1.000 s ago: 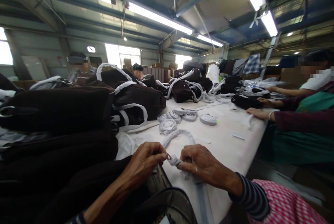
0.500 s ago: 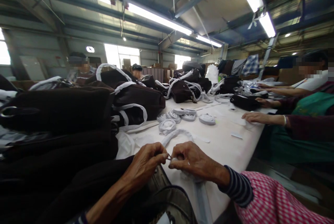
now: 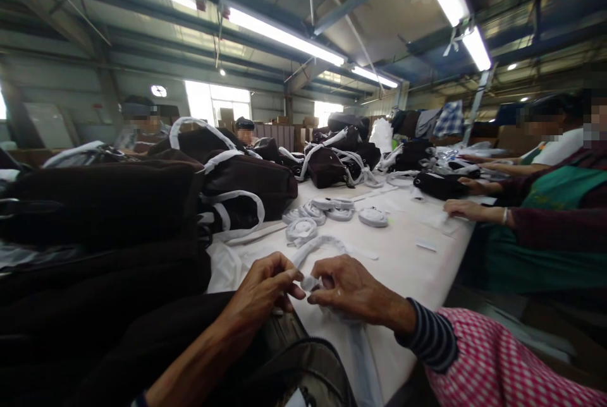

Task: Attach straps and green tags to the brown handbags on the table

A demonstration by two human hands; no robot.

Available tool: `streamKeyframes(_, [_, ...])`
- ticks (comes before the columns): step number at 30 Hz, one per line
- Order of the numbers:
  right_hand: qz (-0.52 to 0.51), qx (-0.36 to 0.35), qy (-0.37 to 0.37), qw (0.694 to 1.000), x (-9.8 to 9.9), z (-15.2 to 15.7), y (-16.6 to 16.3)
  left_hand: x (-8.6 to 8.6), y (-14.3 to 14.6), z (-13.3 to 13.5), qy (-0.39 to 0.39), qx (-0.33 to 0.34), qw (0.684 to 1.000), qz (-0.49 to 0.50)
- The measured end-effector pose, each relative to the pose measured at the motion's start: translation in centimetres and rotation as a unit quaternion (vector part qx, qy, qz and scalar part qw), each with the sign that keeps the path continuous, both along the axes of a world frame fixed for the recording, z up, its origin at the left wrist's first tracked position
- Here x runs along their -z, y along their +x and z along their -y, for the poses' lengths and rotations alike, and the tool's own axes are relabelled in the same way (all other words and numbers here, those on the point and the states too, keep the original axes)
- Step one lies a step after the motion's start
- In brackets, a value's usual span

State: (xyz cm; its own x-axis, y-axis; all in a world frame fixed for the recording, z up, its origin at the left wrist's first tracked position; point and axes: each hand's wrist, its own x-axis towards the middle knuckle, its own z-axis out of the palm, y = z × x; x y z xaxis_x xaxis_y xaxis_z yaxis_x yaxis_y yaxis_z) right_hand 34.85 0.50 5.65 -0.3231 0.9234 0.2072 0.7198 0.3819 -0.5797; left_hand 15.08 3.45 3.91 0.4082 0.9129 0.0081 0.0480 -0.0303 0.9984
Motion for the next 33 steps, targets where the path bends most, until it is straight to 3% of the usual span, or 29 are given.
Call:
streamKeyframes(4, [-0.117, -0.027, -0.001, 0.993, 0.5, -0.3, 0.4, 0.0, 0.1, -0.1, -0.001, 0.002, 1.000, 0.007])
streamKeyframes(9, [-0.165, -0.060, -0.015, 0.984, 1.5, -0.6, 0.3, 0.2, 0.5, 0.3, 0.008, 0.007, 1.000, -0.021])
streamKeyframes(16, [0.033, -0.053, 0.031, 0.998, 0.1, 0.1, 0.6, 1.5, 0.6, 0.7, 0.058, -0.026, 0.997, -0.038])
streamKeyframes(22, [0.105, -0.051, 0.055, 0.992, 0.2, 0.4, 1.1, 1.6, 0.5, 0.6, 0.063, -0.031, 0.998, -0.007])
streamKeyframes(28, [-0.065, -0.053, 0.059, 0.995, 0.1, 0.3, 0.6, 1.3, 0.7, 0.7, 0.070, -0.019, 0.997, 0.001])
streamKeyframes(33, [-0.146, -0.101, -0.009, 0.984, 0.7, -0.8, 0.1, 1.4, 0.6, 1.3, 0.088, -0.034, 0.995, -0.019])
